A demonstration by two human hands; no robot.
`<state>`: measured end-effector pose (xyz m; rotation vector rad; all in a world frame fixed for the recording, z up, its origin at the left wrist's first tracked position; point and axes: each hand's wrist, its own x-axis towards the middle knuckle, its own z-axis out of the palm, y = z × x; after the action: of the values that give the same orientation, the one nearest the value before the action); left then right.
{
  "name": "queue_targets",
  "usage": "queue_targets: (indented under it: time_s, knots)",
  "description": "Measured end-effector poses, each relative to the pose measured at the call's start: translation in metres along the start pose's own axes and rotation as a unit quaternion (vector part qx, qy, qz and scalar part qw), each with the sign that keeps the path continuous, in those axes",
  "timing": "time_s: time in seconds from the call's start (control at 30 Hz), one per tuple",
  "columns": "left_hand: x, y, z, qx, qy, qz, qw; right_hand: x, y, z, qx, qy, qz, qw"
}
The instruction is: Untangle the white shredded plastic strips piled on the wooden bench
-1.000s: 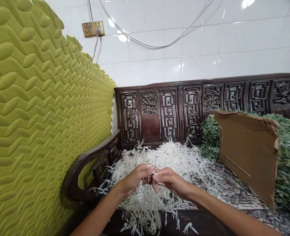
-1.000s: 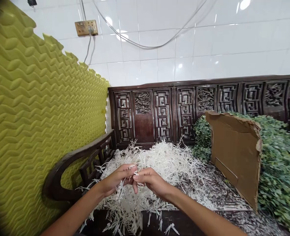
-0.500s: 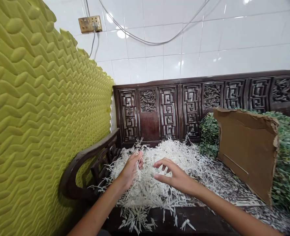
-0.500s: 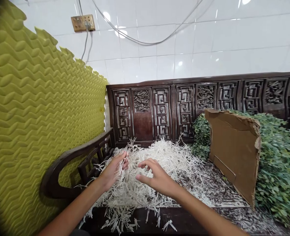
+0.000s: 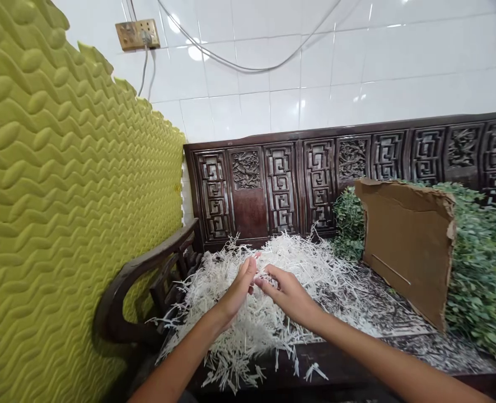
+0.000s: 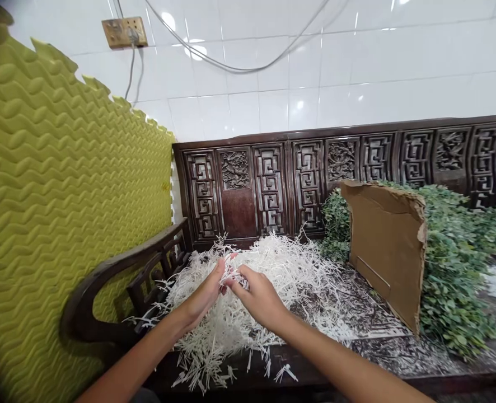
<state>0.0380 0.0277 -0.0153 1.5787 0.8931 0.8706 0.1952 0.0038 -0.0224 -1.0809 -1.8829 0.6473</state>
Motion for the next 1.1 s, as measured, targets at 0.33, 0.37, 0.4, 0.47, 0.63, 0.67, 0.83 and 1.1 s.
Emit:
queue_targets:
  time_s: [0.33,0.37,0.4,0.47,0.63,0.67,0.83,1.1]
  knots:
    - [-0.001,-0.011,-0.011,-0.013,-0.021,-0.001,1.0,0.009,0.027,-0.005,0.261,0.049,0.14,0.954]
    - [-0.001,-0.013,-0.012,-0.009,-0.019,-0.006,1.0,0.01,0.029,-0.006,0.276,0.05,0.147,0.949]
    - [0.001,-0.015,-0.012,0.0,-0.01,-0.009,1.0,0.012,0.03,-0.006,0.285,0.05,0.151,0.945]
    - [0.004,-0.019,-0.013,0.036,0.033,-0.005,0.999,0.014,0.03,-0.007,0.287,0.048,0.152,0.945]
    - [0.007,-0.02,-0.017,0.225,0.153,0.122,0.954,0.014,0.024,-0.007,0.245,0.054,0.141,0.958]
    - [0.005,-0.017,-0.018,0.264,0.15,0.156,0.94,0.013,0.022,-0.007,0.237,0.051,0.131,0.961]
    - [-0.002,-0.001,-0.025,0.382,0.079,0.245,0.888,0.009,0.009,-0.007,0.201,-0.001,0.091,0.975]
    - [0.001,-0.01,-0.035,0.413,-0.007,0.256,0.874,0.007,0.014,-0.002,0.157,-0.028,0.065,0.985]
